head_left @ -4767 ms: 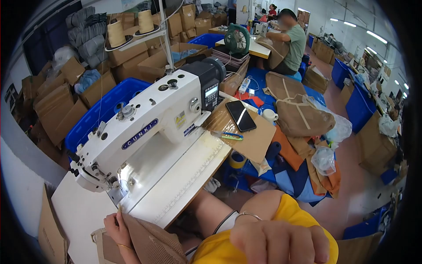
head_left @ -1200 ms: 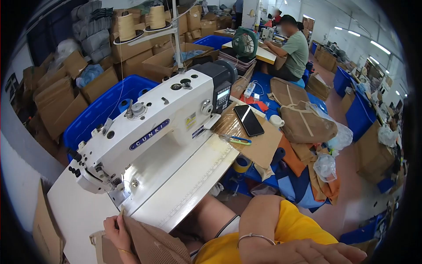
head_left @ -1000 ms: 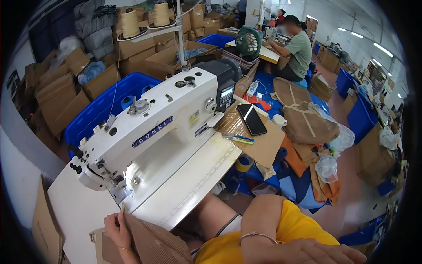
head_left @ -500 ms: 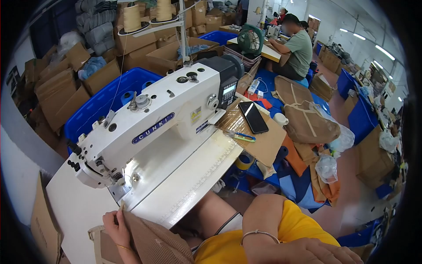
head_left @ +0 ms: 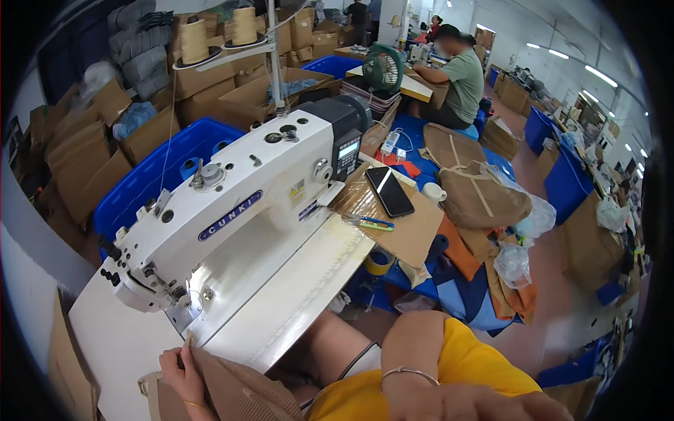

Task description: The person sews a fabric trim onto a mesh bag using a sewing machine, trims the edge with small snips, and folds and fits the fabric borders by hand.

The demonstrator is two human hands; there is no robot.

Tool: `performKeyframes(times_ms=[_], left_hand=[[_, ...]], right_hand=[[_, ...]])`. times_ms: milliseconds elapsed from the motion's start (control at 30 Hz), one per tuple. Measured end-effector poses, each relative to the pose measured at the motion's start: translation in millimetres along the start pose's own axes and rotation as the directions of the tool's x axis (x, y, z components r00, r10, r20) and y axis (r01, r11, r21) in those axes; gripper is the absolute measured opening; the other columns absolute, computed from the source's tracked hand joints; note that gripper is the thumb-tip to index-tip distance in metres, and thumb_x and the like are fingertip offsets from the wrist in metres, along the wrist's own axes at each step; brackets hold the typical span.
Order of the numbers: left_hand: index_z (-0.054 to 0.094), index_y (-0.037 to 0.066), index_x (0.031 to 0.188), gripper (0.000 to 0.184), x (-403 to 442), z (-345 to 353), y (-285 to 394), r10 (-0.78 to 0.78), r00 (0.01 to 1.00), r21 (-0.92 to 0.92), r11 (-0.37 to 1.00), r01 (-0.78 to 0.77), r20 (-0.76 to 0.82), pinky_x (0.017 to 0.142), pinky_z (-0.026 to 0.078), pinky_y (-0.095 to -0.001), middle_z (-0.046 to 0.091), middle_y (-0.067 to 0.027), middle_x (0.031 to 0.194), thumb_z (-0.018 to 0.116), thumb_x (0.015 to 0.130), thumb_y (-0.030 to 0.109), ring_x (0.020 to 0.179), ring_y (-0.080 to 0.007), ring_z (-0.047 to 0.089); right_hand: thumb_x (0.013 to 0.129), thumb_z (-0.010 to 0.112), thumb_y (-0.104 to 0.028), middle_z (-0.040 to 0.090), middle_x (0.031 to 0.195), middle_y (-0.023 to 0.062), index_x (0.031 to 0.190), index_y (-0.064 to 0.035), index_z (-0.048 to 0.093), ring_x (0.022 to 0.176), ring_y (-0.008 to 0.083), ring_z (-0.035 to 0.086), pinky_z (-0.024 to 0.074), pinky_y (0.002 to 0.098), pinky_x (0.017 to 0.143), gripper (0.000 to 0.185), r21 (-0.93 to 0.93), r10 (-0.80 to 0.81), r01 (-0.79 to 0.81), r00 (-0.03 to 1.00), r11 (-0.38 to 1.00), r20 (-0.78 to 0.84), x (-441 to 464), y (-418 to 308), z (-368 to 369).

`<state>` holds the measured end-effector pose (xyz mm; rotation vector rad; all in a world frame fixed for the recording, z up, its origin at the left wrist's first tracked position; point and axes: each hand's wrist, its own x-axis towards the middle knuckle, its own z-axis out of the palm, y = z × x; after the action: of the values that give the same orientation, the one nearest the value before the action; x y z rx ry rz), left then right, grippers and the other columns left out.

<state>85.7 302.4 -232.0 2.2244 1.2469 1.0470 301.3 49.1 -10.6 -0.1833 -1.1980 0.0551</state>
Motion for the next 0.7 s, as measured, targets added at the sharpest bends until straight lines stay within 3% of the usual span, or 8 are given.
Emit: performKeyframes(times_ms=[67, 133, 567, 633, 700], left_hand=[[0.056, 0.000, 0.081, 0.020, 1.0, -0.3, -1.5, -0.032, 0.999, 0.006, 0.999, 0.032, 0.006, 0.065, 0.038, -0.0337, 0.049, -0.0098, 0.075, 0.059, 0.091, 0.016, 0.071, -0.0233, 0.045], [0.056, 0.000, 0.081, 0.020, 0.3, -0.1, -3.8, 0.013, 1.000, 0.001, 1.000, -0.013, -0.001, 0.065, 0.038, -0.0332, 0.049, -0.0095, 0.076, 0.059, 0.091, 0.016, 0.071, -0.0221, 0.045], [0.055, -0.002, 0.082, 0.019, -1.4, -0.8, -3.5, 0.019, 1.000, 0.007, 1.000, -0.019, 0.012, 0.064, 0.037, -0.0330, 0.048, -0.0100, 0.077, 0.057, 0.093, 0.014, 0.071, -0.0222, 0.044], [0.055, -0.002, 0.082, 0.020, -0.4, -1.9, -1.1, -0.011, 1.000, 0.021, 1.000, 0.011, 0.026, 0.065, 0.037, -0.0328, 0.048, -0.0101, 0.077, 0.057, 0.093, 0.014, 0.071, -0.0222, 0.044], [0.055, -0.002, 0.082, 0.020, -0.2, -1.9, -0.6, -0.005, 1.000, 0.016, 1.000, 0.005, 0.018, 0.065, 0.037, -0.0327, 0.048, -0.0102, 0.077, 0.057, 0.093, 0.015, 0.071, -0.0221, 0.045]], right_hand=[[0.096, 0.053, -0.024, 0.054, 0.133, 0.0096, 0.139, -0.0150, 0.040, 0.110, 0.0312, 0.061, 0.0430, 0.0479, 0.099, 0.046, 0.000, 0.072, -0.072, 0.997, 0.997, -0.010, -0.2, 1.3, -2.2], [0.096, 0.051, -0.027, 0.053, 0.135, 0.0100, 0.138, -0.0155, 0.043, 0.107, 0.0294, 0.064, 0.0439, 0.0457, 0.099, 0.044, -0.036, -0.224, 0.230, 0.966, 0.972, 0.130, 7.5, 17.3, -9.4], [0.095, 0.056, -0.017, 0.052, 0.137, 0.0070, 0.133, -0.0111, 0.049, 0.118, 0.0214, 0.057, 0.0415, 0.0362, 0.106, 0.039, 0.049, -0.393, 0.393, 0.920, 0.918, -0.010, -1.9, 14.4, -1.1], [0.095, 0.054, -0.012, 0.055, 0.134, 0.0062, 0.129, -0.0102, 0.053, 0.119, 0.0205, 0.057, 0.0412, 0.0354, 0.107, 0.034, 0.087, -0.545, 0.541, 0.838, 0.837, 0.026, -9.3, 12.6, -0.5], [0.095, 0.053, -0.010, 0.057, 0.132, 0.0059, 0.127, -0.0099, 0.055, 0.119, 0.0202, 0.057, 0.0411, 0.0355, 0.107, 0.032, 0.183, -0.590, 0.576, 0.807, 0.797, 0.029, -0.2, 22.2, -4.3]])
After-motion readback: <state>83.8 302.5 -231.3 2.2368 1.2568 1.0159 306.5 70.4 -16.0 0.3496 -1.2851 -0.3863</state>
